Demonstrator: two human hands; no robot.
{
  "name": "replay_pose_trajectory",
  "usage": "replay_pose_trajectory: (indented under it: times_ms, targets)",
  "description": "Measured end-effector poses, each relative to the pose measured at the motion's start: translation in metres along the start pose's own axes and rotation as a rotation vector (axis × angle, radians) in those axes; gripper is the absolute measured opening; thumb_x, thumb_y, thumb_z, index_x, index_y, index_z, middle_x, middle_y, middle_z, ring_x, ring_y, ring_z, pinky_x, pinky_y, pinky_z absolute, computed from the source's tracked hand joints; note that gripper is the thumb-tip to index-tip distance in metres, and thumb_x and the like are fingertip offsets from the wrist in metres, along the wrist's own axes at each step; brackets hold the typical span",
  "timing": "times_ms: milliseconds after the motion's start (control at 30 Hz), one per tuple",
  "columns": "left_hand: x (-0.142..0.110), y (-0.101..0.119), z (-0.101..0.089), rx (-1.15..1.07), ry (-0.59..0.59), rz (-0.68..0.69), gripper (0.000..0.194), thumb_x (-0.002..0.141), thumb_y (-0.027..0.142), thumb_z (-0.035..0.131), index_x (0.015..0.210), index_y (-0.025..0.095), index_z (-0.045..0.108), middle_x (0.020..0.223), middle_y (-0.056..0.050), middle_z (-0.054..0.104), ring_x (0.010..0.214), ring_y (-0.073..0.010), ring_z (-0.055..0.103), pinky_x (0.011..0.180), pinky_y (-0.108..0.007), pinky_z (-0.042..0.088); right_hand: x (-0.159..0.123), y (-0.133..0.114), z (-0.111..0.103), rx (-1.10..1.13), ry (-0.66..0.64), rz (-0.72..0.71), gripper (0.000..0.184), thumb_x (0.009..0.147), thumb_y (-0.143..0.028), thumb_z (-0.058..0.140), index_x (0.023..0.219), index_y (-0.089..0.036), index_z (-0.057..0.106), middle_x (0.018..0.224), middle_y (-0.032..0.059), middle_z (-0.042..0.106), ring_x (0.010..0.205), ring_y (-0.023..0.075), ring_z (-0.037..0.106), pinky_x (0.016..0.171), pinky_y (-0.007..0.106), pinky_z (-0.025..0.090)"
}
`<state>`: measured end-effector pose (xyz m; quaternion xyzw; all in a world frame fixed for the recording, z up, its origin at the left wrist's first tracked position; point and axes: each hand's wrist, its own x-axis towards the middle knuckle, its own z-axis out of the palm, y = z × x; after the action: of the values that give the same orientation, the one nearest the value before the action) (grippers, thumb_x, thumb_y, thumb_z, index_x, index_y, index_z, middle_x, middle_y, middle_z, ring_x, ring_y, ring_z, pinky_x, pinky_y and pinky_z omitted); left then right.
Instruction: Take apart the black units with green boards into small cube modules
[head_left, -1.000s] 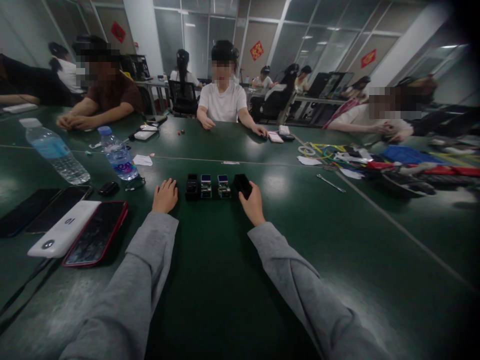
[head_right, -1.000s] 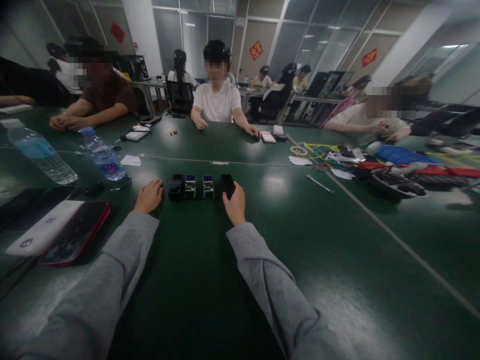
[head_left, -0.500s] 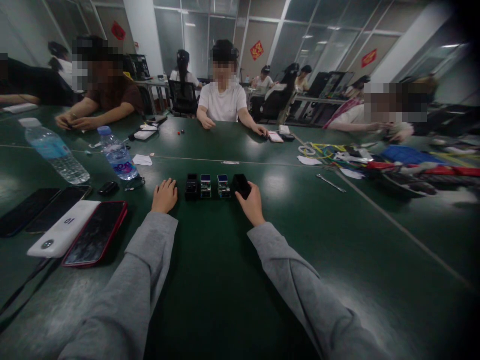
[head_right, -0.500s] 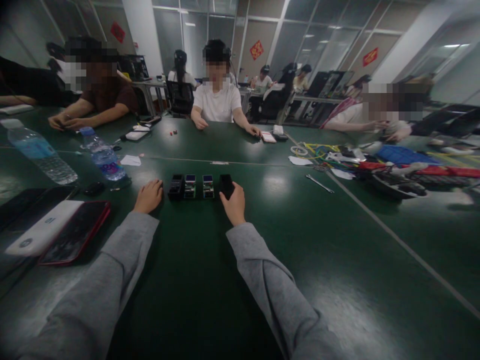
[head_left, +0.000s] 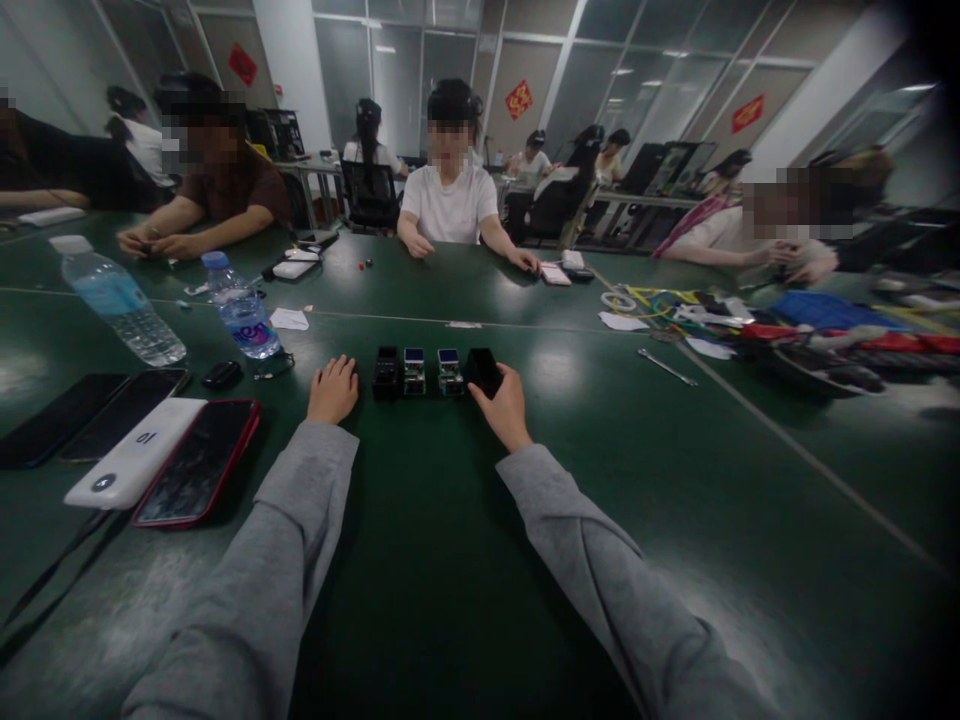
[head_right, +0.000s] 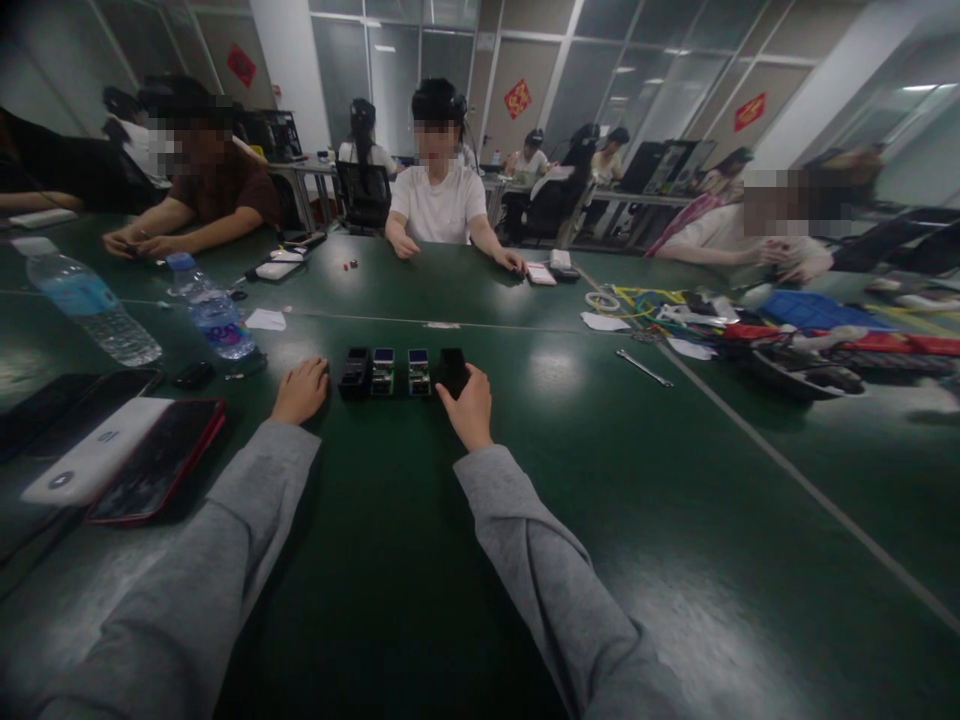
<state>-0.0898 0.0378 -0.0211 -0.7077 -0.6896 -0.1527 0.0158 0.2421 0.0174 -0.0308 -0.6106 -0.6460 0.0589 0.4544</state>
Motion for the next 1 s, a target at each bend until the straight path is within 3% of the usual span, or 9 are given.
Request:
replay_pose_trajectory:
  times_ms: [1000]
  targets:
    - [0.0016, -0.0019, 0.0025, 0.015, -0.001, 0.0, 0.048, 0.097, 0.03, 0.029, 0.141, 0.019, 0.045, 0.153, -0.009, 0.039, 0.142, -0.0265, 0.034, 0.115, -0.049, 0.028, -0.0008, 0.0012, 0.0004, -0.056, -0.03, -0.022, 0.063, 0.087, -0.043, 0.064, 0.135, -0.01, 0.042, 0.127, 0.0205, 0.051, 0.118, 0.0334, 0.05, 0.098, 0.052, 0.044]
